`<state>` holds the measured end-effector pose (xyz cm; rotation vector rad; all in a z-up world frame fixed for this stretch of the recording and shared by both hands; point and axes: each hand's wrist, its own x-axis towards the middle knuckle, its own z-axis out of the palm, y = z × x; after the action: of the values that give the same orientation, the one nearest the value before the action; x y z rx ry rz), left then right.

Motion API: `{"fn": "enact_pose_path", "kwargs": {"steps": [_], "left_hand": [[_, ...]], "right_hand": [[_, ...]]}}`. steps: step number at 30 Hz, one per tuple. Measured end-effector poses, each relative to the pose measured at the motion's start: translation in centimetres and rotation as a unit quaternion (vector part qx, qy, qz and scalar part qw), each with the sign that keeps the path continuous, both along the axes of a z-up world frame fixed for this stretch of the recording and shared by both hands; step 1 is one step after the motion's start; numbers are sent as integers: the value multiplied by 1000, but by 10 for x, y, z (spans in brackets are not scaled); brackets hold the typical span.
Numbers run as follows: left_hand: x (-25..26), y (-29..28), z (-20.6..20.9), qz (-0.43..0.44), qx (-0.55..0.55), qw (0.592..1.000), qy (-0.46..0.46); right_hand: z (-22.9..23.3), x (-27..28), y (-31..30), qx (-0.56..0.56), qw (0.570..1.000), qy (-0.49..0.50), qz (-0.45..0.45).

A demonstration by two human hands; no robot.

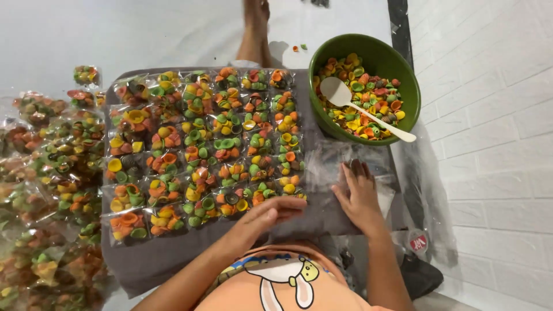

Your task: A person is manually filling small plastic bags with colorful snacks from a green bowl using a spoon and their hands, then arranging the filled bags on a tray.

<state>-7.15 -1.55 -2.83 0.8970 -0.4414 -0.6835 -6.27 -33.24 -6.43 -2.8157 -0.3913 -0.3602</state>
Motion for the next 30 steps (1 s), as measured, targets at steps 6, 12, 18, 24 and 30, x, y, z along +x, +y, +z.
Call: {"fn": "enact_pose_path", "kwargs": {"steps": [6,12,18,24,30], "left_hand": [[-1,1,-21,63,20,997,-44],[-5,-10,-35,63,19,997,-35],[-4,-7,-29,65,39,996,-47],[9,-1,-18,97,65,991,-72],[45,4,25,119,169,952,-224]], "right_hand": [[6,12,-4,29,996,86,-17],[-5,8,-36,99,991,92,5],[-68,6,-86,56,996,55,-32],[3,5,-34,88,992,48,-71],[38,4,-23,143,986,-29,-76]]}}
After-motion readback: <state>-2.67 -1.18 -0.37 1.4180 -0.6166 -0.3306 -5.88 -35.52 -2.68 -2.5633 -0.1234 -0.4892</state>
